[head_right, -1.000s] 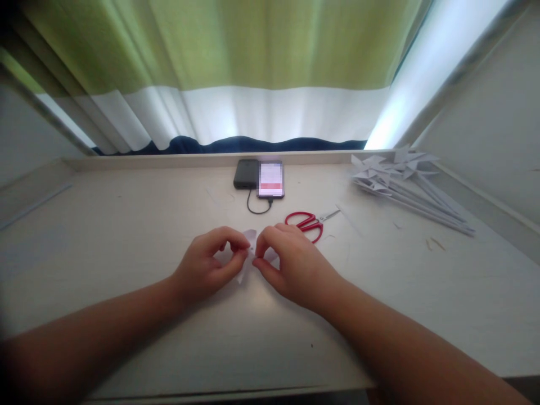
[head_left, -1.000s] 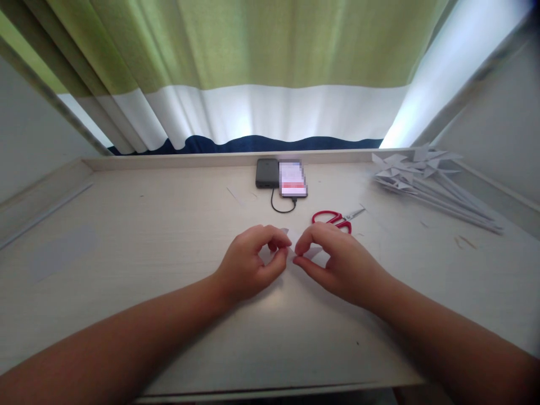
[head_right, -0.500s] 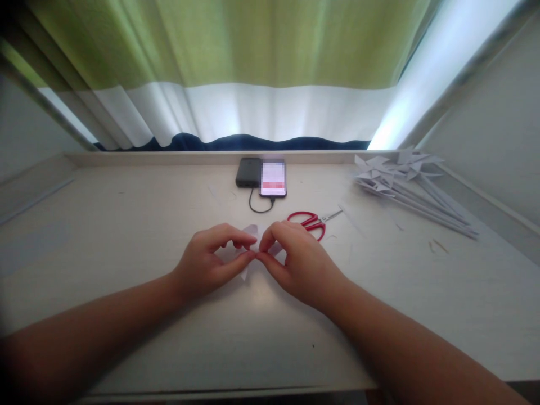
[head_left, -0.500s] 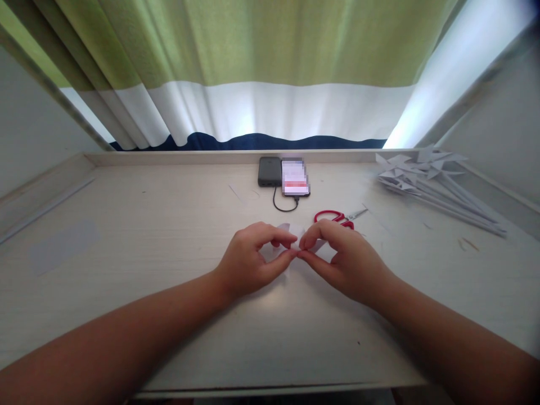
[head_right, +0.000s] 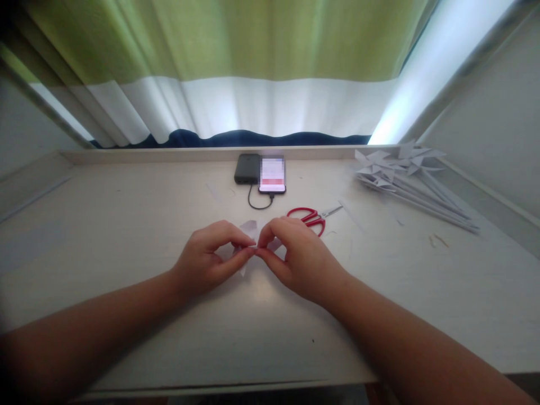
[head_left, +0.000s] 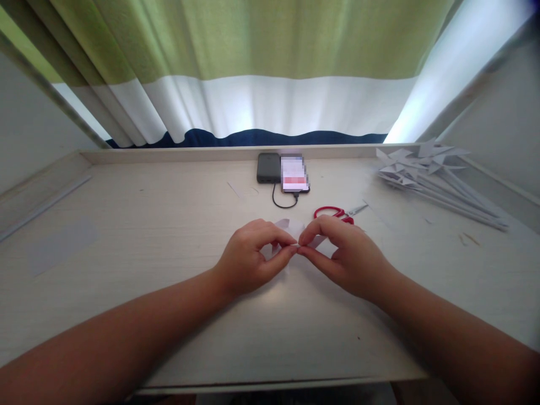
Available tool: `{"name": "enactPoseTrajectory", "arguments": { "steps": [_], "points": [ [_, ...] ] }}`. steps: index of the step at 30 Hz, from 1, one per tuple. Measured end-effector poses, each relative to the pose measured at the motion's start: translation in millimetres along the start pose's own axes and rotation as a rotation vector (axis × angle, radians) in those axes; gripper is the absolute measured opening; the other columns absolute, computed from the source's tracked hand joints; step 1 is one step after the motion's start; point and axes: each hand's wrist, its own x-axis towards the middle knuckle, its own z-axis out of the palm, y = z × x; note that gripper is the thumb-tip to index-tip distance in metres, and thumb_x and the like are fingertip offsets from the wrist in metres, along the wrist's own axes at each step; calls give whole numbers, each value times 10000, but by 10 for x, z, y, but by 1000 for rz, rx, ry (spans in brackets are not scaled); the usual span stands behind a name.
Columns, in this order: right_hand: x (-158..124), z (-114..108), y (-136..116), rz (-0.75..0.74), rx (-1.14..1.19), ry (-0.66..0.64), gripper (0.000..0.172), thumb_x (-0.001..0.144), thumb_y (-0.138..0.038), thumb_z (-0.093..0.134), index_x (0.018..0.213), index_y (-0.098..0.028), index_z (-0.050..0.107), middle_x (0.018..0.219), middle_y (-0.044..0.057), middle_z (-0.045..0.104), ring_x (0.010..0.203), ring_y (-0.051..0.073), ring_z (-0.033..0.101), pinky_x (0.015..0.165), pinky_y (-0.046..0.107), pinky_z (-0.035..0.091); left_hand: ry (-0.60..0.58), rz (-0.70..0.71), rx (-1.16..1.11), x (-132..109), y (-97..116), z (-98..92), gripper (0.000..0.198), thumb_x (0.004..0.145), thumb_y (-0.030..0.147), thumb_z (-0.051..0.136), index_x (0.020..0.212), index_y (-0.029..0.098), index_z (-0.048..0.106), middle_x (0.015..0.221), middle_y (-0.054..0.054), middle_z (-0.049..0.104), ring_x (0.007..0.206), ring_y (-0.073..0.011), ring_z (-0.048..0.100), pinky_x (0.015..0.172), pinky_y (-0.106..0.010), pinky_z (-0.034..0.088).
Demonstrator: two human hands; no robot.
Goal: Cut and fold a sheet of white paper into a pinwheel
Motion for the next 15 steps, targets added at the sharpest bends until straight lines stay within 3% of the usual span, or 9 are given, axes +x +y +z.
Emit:
{"name": "enactPoseTrajectory", "arguments": {
  "steps": [15],
  "points": [
    [17,-11,-8,-102,39,-12,60,834,-172,607,866,-180,657,824,33,658,804,168,570,778,333,460,-23,24,53,18,14,3,67,831,224,625,795,171,645,724,-20,617,700,-146,533,683,-305,425]
  ]
}}
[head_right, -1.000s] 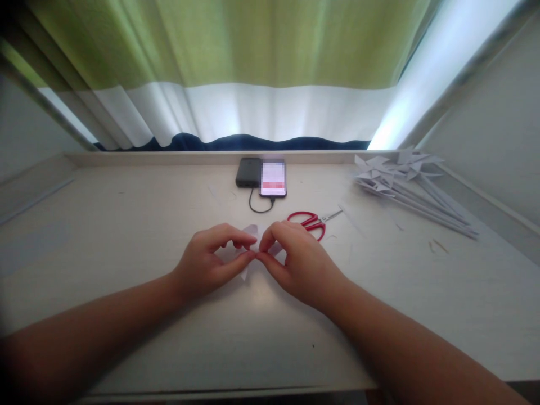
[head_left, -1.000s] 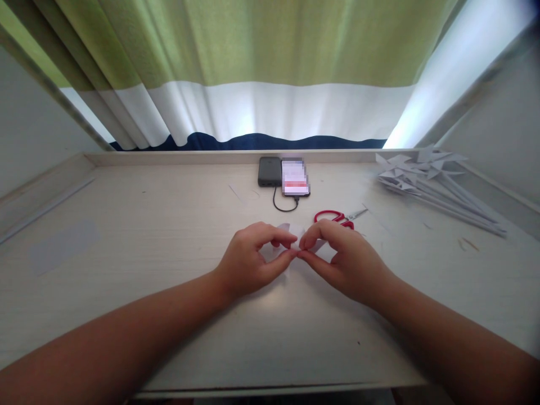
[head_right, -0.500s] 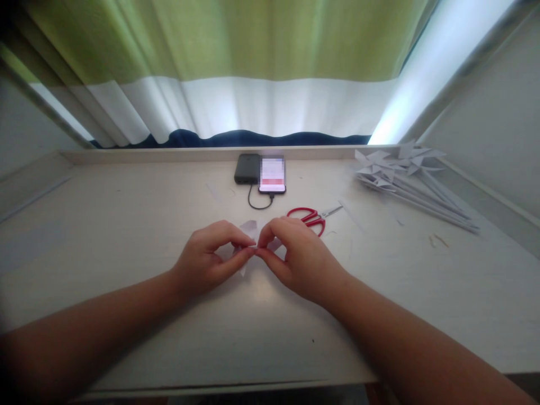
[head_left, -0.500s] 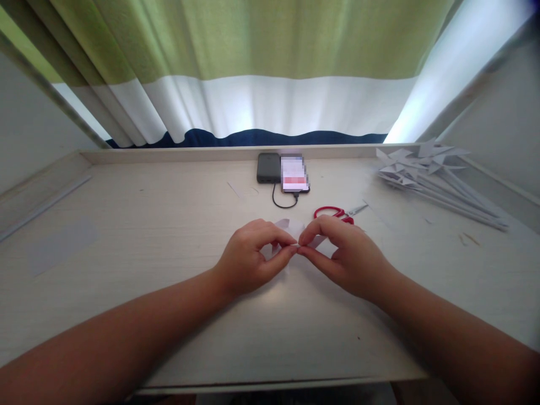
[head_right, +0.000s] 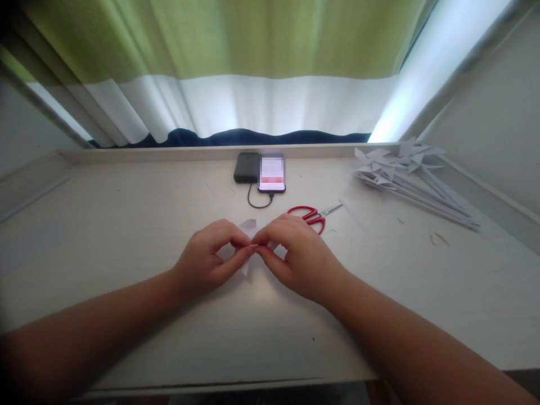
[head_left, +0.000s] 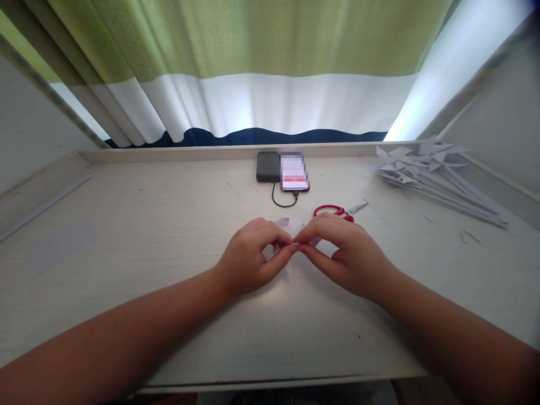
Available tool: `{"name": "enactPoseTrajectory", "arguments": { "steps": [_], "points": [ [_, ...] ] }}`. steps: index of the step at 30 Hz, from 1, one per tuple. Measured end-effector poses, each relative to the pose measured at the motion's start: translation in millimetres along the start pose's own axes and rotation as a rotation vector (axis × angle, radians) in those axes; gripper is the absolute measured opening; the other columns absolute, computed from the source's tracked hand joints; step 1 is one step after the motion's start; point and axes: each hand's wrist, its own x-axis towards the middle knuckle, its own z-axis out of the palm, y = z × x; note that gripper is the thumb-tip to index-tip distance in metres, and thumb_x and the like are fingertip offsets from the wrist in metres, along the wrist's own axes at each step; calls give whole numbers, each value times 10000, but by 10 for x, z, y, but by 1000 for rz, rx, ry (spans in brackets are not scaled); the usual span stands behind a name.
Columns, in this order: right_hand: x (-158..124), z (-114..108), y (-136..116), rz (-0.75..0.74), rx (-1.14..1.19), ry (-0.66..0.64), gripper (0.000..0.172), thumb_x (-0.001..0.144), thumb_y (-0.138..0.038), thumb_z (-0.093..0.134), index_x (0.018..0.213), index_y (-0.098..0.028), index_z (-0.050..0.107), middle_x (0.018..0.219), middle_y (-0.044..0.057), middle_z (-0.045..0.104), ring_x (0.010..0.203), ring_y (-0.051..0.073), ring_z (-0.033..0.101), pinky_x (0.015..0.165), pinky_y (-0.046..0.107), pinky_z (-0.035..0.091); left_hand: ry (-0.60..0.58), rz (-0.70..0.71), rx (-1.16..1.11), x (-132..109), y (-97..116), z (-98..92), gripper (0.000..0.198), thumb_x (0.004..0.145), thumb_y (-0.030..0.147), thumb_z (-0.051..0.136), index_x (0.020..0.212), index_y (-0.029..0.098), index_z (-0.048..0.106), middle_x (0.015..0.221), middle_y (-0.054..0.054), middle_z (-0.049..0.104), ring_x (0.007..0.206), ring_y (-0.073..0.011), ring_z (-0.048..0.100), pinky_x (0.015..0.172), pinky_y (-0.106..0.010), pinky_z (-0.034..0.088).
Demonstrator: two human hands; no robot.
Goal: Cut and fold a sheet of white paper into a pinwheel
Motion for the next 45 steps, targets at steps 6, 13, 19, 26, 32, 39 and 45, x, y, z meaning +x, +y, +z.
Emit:
{"name": "enactPoseTrajectory", "arguments": {
  "steps": [6,13,19,26,32,39,45],
  "points": [
    [-2,5,-5,32,24,27,69,818,-161,609,855,-197,655,803,23,659,775,170,572,735,331,461,-4,2,7,-6,28,-18,58,815,233,631,837,181,645,744,-22,628,716,-156,540,703,-319,431],
    [3,19,-20,53,25,39,48,808,-146,609,803,-186,636,766,13,642,748,156,559,723,315,441,20,6,7,1,29,-7,28,802,188,623,780,174,632,678,-7,591,683,-148,521,680,-310,414],
    [-6,29,-17,52,38,23,53,805,-135,594,794,-180,618,746,14,612,728,155,534,703,310,432,29,-6,-9,-8,27,-3,33,797,180,628,765,173,621,670,-1,585,678,-142,521,683,-305,419],
    [7,46,-9,94,79,8,59,820,-144,587,805,-195,611,772,14,623,728,156,549,686,302,435,-32,-28,-22,-9,19,8,31,811,193,614,810,181,643,696,-8,606,701,-151,532,694,-315,420],
    [-3,40,-19,127,52,-1,46,836,-169,573,820,-199,605,786,19,623,732,163,553,687,308,433,-8,-69,-15,-15,16,11,48,800,213,627,767,179,616,690,-7,599,681,-148,529,664,-304,423],
    [-4,44,-10,77,51,-16,69,813,-131,564,805,-195,589,764,15,609,724,161,531,691,309,420,-3,-74,-28,-20,15,6,64,804,234,637,778,177,621,714,-12,602,695,-149,531,677,-307,426],
    [7,54,-21,62,60,-15,86,791,-116,568,781,-201,573,740,9,595,714,163,521,702,318,415,0,-21,-43,-18,14,1,70,825,217,623,763,185,621,697,-6,594,686,-142,522,677,-307,422]
  ]
}}
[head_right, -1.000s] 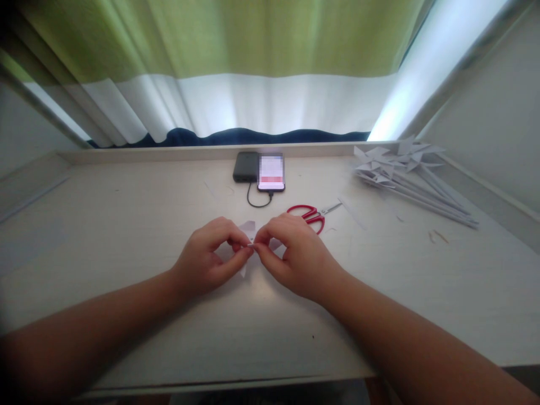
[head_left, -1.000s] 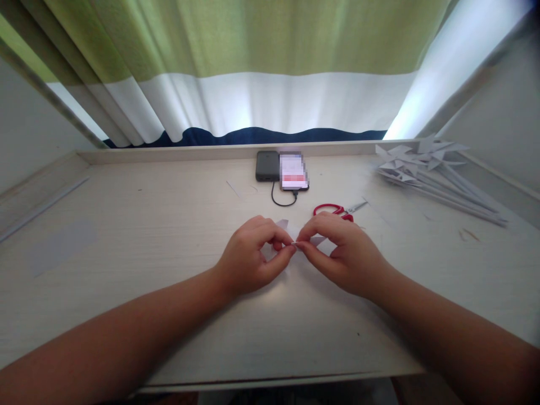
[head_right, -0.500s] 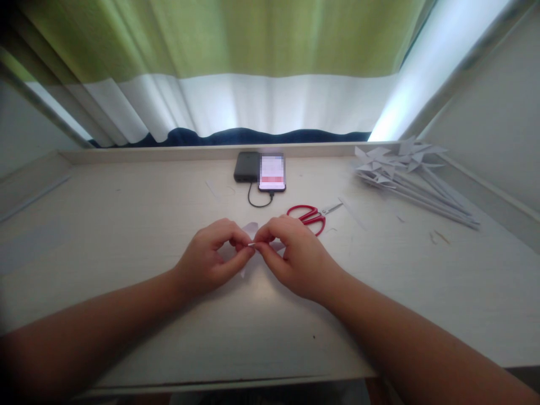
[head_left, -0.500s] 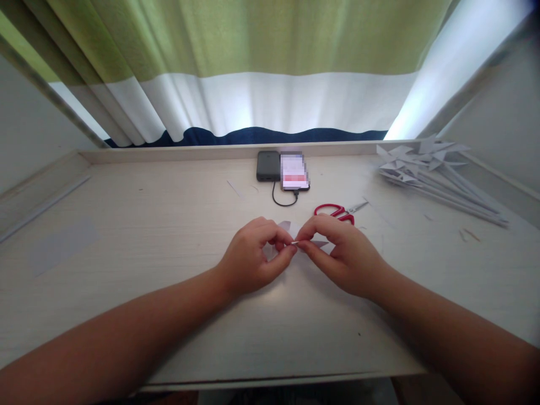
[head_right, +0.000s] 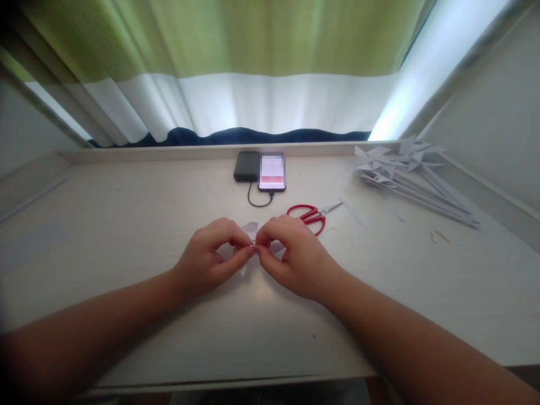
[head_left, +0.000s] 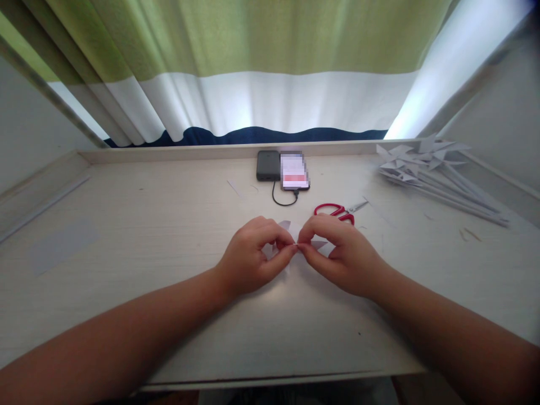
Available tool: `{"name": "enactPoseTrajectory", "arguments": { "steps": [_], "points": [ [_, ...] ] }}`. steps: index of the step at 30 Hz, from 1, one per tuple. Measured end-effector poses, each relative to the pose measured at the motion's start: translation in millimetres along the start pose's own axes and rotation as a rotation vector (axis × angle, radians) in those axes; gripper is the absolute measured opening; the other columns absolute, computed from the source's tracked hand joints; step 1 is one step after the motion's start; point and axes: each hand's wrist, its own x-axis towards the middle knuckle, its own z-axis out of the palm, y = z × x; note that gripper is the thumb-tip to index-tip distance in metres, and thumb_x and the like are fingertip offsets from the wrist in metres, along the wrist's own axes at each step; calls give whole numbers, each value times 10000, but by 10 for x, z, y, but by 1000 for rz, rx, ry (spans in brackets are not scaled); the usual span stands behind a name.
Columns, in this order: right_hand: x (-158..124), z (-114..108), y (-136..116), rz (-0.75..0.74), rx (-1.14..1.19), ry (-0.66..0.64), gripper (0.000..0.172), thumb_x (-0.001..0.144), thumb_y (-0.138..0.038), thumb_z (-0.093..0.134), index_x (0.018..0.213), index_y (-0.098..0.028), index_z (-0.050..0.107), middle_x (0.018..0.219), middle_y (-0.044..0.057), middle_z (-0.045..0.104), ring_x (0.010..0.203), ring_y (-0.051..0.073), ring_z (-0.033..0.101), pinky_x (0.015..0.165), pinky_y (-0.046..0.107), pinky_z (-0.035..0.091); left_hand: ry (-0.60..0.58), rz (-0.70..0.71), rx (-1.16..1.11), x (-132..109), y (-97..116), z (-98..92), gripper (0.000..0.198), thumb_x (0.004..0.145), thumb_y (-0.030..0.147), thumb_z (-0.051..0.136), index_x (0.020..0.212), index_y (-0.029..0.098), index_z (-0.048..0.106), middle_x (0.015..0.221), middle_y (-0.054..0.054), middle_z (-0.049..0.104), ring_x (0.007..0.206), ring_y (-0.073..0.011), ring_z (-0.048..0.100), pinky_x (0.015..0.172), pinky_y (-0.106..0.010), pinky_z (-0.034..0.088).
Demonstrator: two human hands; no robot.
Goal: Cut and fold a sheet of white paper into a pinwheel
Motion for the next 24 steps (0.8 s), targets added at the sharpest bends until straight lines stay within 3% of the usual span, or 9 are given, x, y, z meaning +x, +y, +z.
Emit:
{"name": "enactPoseTrajectory", "arguments": {
  "steps": [24],
  "points": [
    [-4,22,5,-24,26,-23,123,757,-60,577,747,-182,563,731,-6,568,733,146,502,714,309,390,-34,39,-26,0,18,-5,55,795,138,601,758,175,585,714,-2,572,717,-141,504,698,-300,411]
  ]
}}
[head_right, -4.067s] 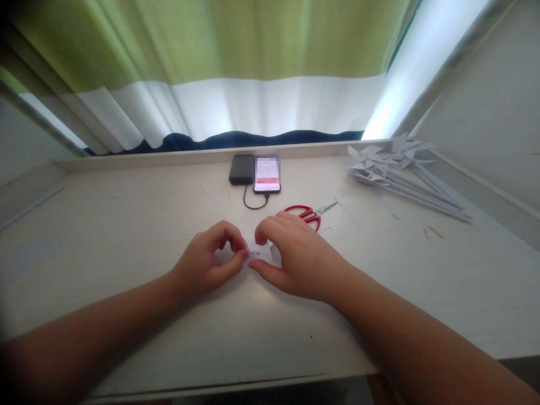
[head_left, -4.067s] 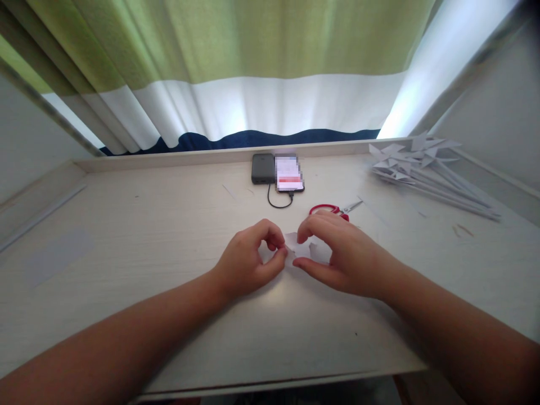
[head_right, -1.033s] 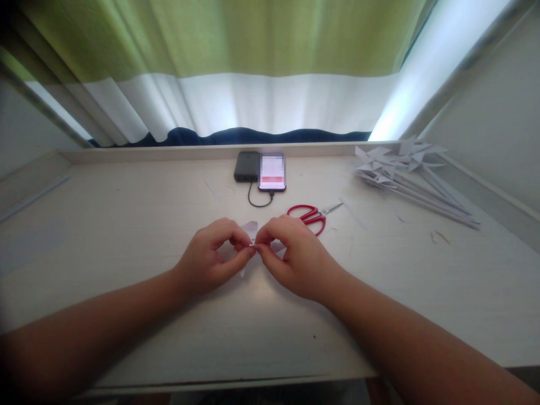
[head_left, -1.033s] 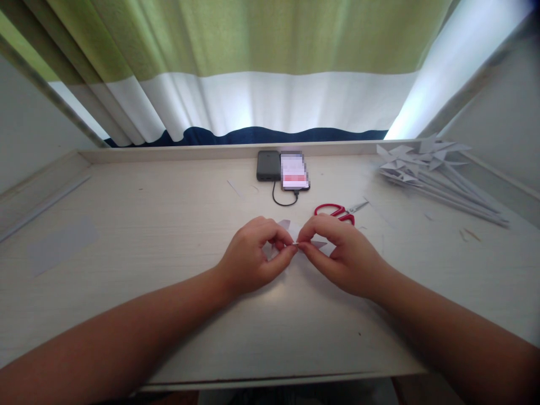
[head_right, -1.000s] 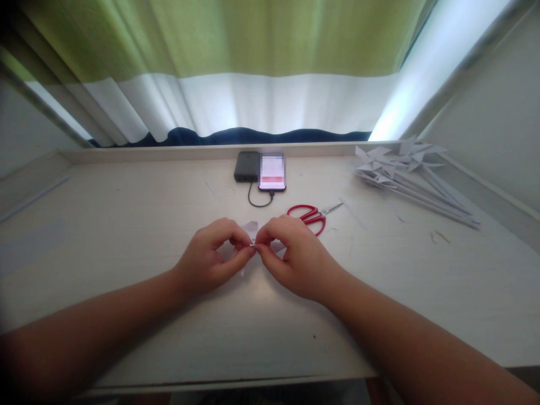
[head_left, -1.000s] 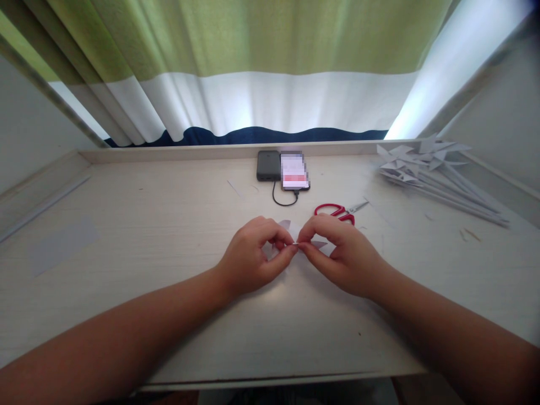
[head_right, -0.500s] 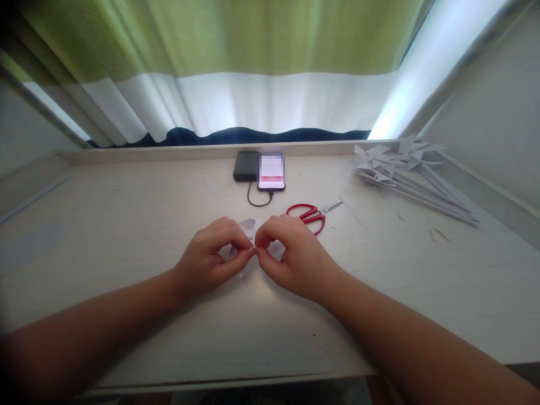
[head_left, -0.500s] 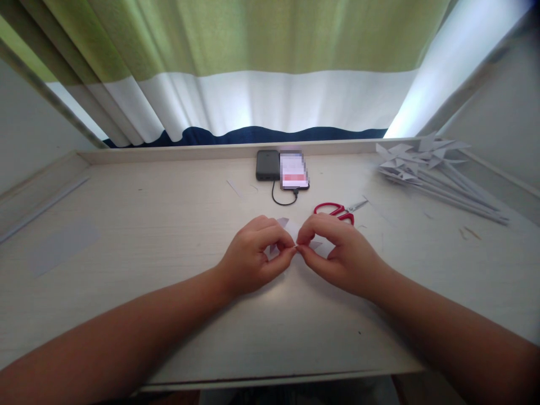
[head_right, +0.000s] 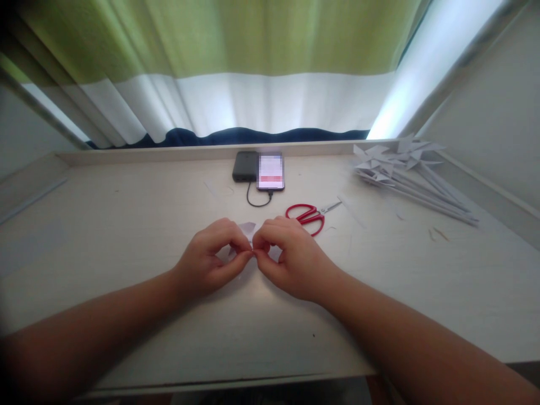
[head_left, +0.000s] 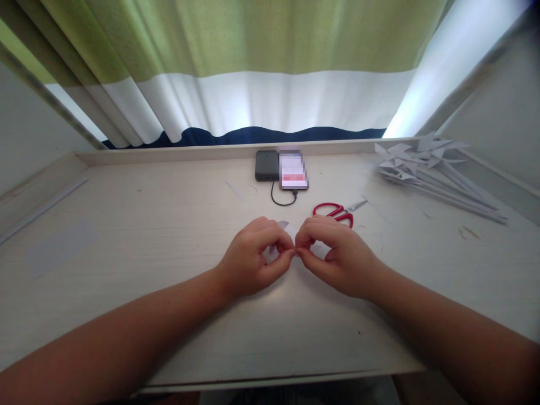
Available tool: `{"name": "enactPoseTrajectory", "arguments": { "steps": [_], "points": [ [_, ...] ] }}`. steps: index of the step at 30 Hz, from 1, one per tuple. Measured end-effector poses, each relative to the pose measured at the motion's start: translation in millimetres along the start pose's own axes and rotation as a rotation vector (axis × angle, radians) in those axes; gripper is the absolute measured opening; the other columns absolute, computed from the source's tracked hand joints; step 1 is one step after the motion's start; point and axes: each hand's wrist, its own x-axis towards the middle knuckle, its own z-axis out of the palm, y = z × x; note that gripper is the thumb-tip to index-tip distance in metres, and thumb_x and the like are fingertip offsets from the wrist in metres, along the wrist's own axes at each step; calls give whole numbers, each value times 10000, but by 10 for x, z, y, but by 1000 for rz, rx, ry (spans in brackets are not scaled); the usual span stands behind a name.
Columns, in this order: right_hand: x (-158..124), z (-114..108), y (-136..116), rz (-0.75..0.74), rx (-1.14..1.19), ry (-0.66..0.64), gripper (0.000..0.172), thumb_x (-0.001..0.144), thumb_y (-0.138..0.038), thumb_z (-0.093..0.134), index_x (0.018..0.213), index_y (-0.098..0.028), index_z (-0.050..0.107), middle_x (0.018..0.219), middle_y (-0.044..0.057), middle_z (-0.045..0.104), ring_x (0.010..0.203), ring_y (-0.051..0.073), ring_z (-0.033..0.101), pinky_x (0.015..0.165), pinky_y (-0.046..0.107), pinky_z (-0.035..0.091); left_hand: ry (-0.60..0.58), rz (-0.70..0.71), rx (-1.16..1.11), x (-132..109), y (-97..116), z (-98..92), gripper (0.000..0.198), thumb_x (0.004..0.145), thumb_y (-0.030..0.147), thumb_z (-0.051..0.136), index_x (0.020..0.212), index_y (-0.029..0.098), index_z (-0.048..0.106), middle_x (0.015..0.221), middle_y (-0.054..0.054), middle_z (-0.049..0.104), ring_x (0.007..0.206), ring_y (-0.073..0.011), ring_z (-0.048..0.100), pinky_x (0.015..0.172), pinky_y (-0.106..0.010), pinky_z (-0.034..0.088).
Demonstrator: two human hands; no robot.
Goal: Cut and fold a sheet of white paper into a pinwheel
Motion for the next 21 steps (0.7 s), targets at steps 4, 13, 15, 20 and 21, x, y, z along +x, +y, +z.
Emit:
{"name": "enactPoseTrajectory", "arguments": {
  "steps": [4,13,15,20,21],
  "points": [
    [1,-2,11,17,-25,-2,112,753,-66,575,730,-173,551,712,-8,547,704,138,484,677,294,378,-31,-48,57,-3,14,5,45,802,142,582,767,168,574,735,-8,554,723,-143,499,688,-298,405],
    [14,-62,47,43,-136,-27,79,762,-109,567,737,-180,589,627,-38,513,605,119,442,600,278,328,209,-19,273,-6,64,-62,162,753,188,615,902,203,678,1026,-71,583,1014,-244,520,908,-441,395],
    [14,-65,60,33,-136,-26,81,762,-108,569,746,-180,601,622,-42,514,600,115,443,602,277,324,171,-9,274,-5,66,-53,144,746,193,639,877,221,693,1052,-63,596,1056,-250,517,939,-451,384],
    [9,-37,67,8,-103,-31,81,761,-101,579,752,-177,604,628,-45,520,613,111,455,645,288,327,113,7,240,-7,45,-13,65,759,196,658,787,236,700,986,-38,642,1029,-230,544,954,-449,379],
    [8,-33,67,7,-97,-34,76,762,-105,581,754,-177,602,632,-44,520,618,112,455,650,289,327,107,4,229,-7,39,-9,60,763,192,654,773,232,697,972,-35,647,1018,-226,549,953,-448,380]
  ]
}}
